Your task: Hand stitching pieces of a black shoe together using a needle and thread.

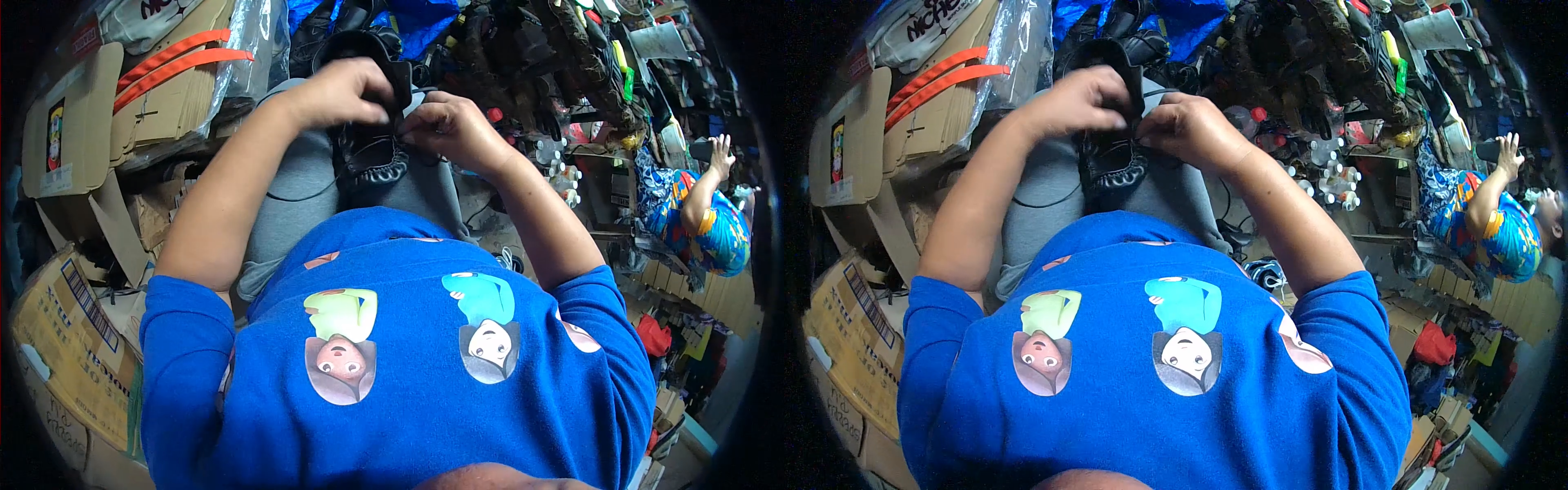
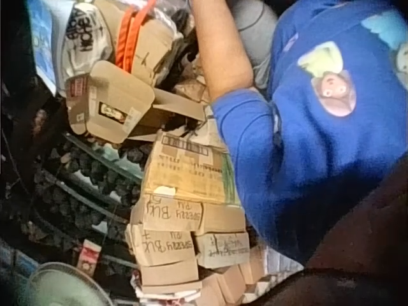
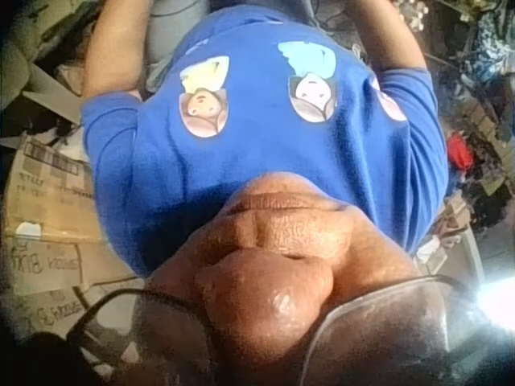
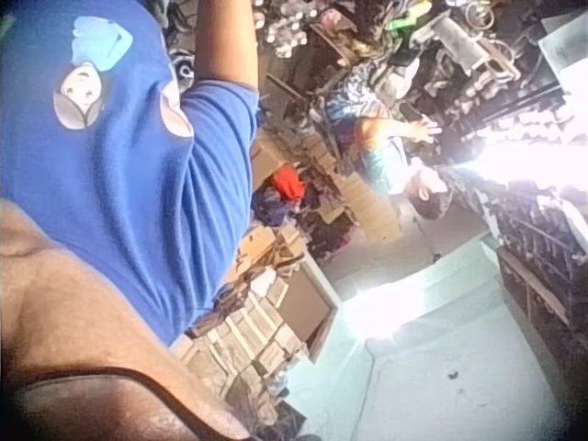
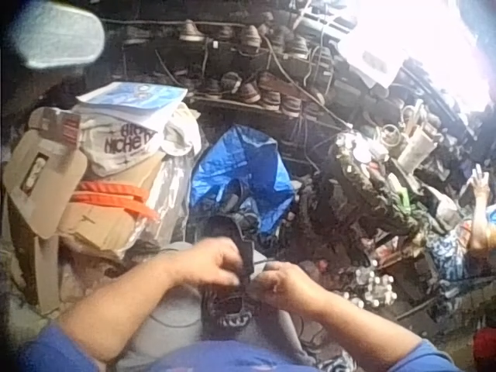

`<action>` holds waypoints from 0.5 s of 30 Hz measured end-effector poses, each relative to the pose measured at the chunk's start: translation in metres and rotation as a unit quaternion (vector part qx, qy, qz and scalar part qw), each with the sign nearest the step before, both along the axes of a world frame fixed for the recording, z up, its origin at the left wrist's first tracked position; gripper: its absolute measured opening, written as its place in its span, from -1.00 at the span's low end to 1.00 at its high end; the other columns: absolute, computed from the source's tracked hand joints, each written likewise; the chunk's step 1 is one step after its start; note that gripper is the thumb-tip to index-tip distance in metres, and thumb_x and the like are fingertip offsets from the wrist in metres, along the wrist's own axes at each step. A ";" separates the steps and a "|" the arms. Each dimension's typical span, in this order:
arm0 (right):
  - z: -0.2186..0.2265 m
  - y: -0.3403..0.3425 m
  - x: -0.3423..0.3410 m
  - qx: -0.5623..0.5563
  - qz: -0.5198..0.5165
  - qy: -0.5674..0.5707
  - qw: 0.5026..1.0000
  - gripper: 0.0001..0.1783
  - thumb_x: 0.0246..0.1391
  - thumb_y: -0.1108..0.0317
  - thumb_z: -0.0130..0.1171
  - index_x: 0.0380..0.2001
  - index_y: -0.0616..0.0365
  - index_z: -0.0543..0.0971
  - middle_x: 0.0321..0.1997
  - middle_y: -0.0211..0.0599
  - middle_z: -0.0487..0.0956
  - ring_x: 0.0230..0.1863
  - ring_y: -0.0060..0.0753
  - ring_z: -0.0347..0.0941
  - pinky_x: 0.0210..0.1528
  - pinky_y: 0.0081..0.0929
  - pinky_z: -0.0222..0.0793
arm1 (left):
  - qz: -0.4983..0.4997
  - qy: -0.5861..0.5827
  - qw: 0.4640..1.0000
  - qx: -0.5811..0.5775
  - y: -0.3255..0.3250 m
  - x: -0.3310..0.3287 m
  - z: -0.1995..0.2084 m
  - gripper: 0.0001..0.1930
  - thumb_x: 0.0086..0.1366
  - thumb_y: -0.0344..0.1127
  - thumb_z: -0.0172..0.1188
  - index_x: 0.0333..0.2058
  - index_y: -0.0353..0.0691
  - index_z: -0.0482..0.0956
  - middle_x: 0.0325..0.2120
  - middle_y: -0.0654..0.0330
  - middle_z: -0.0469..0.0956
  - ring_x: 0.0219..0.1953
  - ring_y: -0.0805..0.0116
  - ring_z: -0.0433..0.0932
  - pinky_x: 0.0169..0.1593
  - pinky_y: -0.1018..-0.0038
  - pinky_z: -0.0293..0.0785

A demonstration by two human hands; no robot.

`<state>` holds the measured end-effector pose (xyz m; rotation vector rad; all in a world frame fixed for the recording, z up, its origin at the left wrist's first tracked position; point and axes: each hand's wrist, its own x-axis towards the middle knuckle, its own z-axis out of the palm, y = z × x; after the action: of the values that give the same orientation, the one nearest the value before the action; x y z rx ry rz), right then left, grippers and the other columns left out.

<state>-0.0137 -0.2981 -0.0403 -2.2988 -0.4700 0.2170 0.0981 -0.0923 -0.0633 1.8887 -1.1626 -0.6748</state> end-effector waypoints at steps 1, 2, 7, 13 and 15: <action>0.002 -0.003 0.000 -0.004 0.004 0.009 1.000 -0.83 -0.09 0.41 0.24 -0.34 0.01 0.64 -0.43 -0.27 0.48 -0.36 -0.29 0.48 -0.28 -0.40 0.42 | 0.064 -0.021 0.992 -0.108 0.008 0.006 -0.002 -0.69 -0.04 -0.38 0.26 -0.25 -0.27 0.55 -0.31 0.23 0.46 -0.22 0.42 0.46 -0.11 0.50 0.38; 0.001 -0.006 -0.002 -0.006 -0.003 0.011 1.000 -0.83 -0.09 0.41 0.24 -0.34 0.01 0.64 -0.43 -0.27 0.48 -0.36 -0.29 0.48 -0.28 -0.40 0.42 | 0.134 0.026 0.987 -0.087 0.016 0.021 0.011 -0.68 0.00 -0.40 0.17 -0.20 -0.27 0.50 -0.29 0.27 0.45 -0.20 0.46 0.44 -0.10 0.50 0.37; 0.004 -0.001 -0.016 0.011 -0.039 0.034 0.999 -0.75 -0.09 0.51 0.23 -0.27 0.03 0.65 -0.47 -0.34 0.42 -0.41 -0.40 0.42 -0.36 -0.47 0.36 | 0.302 -0.131 0.944 0.001 0.125 0.080 0.012 -0.62 0.12 -0.53 -0.09 -0.07 -0.17 0.47 -0.21 0.23 0.41 -0.23 0.47 0.43 -0.16 0.56 0.38; -0.004 0.009 -0.041 -0.148 -0.057 -0.124 0.980 -0.70 -0.09 0.42 0.20 -0.22 -0.15 0.64 -0.48 -0.38 0.43 -0.34 -0.29 0.40 -0.18 -0.31 0.21 | 0.282 -0.141 0.946 -0.078 0.080 -0.055 0.037 -0.76 0.08 -0.54 0.11 -0.26 -0.17 0.62 -0.51 0.15 0.44 -0.42 0.30 0.50 -0.27 0.43 0.43; -0.005 0.014 -0.047 -0.166 -0.072 -0.150 0.972 -0.64 -0.07 0.42 0.18 -0.15 -0.20 0.62 -0.50 -0.43 0.41 -0.32 -0.34 0.37 -0.10 -0.33 0.14 | 0.239 -0.115 0.964 0.007 0.063 -0.091 0.042 -0.87 0.00 -0.48 0.21 -0.42 -0.17 0.62 -0.49 0.18 0.50 -0.30 0.19 0.49 -0.19 0.32 0.37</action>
<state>-0.0611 -0.2839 -0.0448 -2.6978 -0.4402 -0.1388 0.0075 -0.0294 -0.0210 2.1929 -0.7835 -0.2012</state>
